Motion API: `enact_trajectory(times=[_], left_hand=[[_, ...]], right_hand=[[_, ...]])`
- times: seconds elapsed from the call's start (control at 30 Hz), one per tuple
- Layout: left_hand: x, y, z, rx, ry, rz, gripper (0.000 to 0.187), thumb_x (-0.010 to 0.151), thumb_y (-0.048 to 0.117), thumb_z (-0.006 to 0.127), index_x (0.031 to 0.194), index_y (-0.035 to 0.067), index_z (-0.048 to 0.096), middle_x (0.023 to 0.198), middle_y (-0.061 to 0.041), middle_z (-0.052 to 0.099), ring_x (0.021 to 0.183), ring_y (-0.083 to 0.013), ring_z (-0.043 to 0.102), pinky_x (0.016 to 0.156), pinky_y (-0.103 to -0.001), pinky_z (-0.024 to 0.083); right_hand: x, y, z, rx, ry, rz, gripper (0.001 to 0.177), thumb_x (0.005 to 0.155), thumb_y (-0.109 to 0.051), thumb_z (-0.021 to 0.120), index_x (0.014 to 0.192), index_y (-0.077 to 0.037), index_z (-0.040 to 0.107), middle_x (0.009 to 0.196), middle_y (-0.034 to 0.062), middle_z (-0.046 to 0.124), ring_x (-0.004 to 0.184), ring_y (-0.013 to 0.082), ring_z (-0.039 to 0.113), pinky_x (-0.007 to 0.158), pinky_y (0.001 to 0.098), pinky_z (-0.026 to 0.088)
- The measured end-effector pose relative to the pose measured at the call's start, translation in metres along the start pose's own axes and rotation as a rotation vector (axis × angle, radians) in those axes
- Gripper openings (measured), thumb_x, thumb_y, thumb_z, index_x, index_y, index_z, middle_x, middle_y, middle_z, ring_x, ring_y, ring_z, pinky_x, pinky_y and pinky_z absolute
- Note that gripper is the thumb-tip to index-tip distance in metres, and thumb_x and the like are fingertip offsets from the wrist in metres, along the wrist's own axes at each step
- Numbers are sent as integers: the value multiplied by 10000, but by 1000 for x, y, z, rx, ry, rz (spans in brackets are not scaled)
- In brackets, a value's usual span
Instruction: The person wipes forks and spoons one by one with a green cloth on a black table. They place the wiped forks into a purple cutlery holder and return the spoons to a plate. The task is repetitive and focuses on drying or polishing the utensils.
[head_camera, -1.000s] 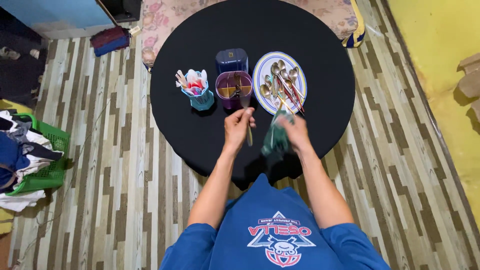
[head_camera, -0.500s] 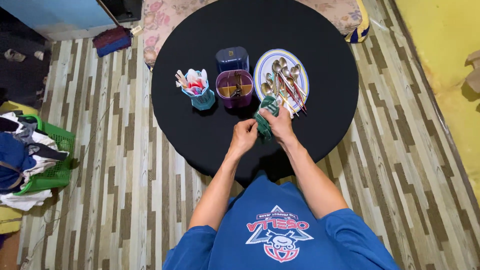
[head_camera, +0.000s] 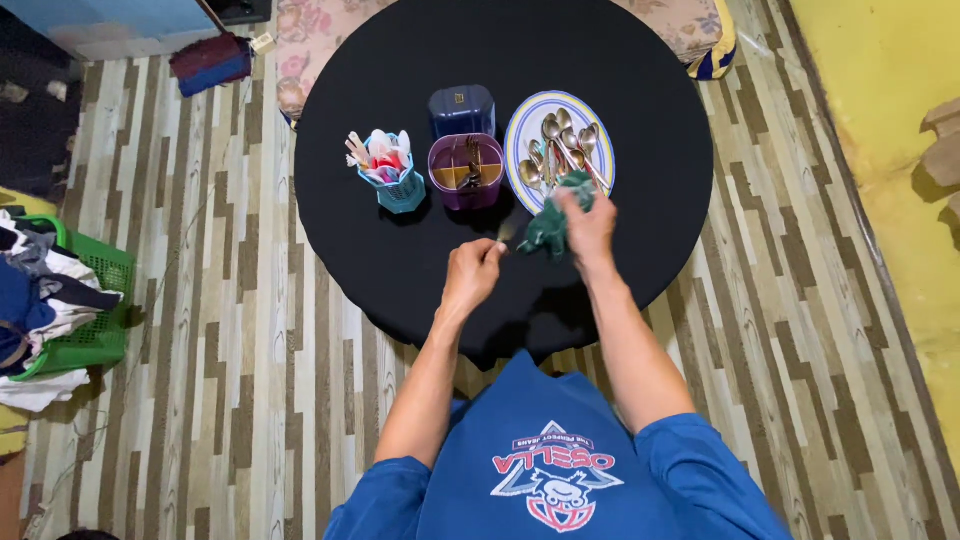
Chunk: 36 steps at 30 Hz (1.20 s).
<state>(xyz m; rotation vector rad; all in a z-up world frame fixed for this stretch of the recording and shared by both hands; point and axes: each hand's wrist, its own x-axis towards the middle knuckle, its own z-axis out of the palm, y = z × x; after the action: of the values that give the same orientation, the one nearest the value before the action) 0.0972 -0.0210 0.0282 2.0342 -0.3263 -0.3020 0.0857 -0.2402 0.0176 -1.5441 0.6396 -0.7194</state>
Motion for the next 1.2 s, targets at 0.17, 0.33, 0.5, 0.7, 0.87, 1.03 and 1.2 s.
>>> enact_trajectory(times=[0.17,0.33,0.5,0.7,0.87,1.03,1.2], left_hand=[[-12,25,-1,-156,57,-48,201,983,176,627,949,89,805,649,-100,705,669,-214,686,630,-375,551],[20,-69,59,-80,18,1,202,941,115,596,821,40,741,622,-191,646,648,-284,686,567,-402,501],[-25,-5,18,-291,-148,-140,217,968,180,623,872,60,776,671,-94,732,612,-169,725,546,-297,587],[-30,-9,9,-308,-186,-162,204,961,165,631,858,93,792,623,-56,708,558,-142,684,536,-284,553],[-29,-76,45,-227,-161,-134,217,943,115,589,864,91,789,608,-93,690,588,-160,691,552,-338,534],[-49,-16,11,-226,-216,-69,236,968,198,644,784,133,777,572,-44,693,553,-164,665,562,-297,534],[-35,-49,38,-61,-95,133,183,881,78,625,720,35,699,592,-190,632,624,-364,671,564,-416,481]], right_hand=[[-29,-7,9,371,-47,321,179,927,-228,785,852,-87,704,708,21,683,638,119,669,613,279,559],[-62,37,37,283,-248,443,224,852,-209,875,820,-55,715,680,43,702,587,134,696,509,280,559],[-36,62,23,152,24,302,161,870,-215,849,929,-84,778,778,35,726,674,115,673,594,318,553],[-50,29,26,155,140,413,211,811,-248,875,814,-86,740,694,23,667,650,137,654,611,311,556],[-96,29,35,-41,64,385,229,777,-261,904,757,-105,737,617,13,654,616,117,638,554,300,519],[-79,25,14,-24,100,361,237,811,-282,870,739,-120,713,638,22,651,643,119,622,600,306,519],[-95,12,18,17,-23,344,259,841,-307,856,746,-107,722,643,1,662,648,94,611,602,287,523]])
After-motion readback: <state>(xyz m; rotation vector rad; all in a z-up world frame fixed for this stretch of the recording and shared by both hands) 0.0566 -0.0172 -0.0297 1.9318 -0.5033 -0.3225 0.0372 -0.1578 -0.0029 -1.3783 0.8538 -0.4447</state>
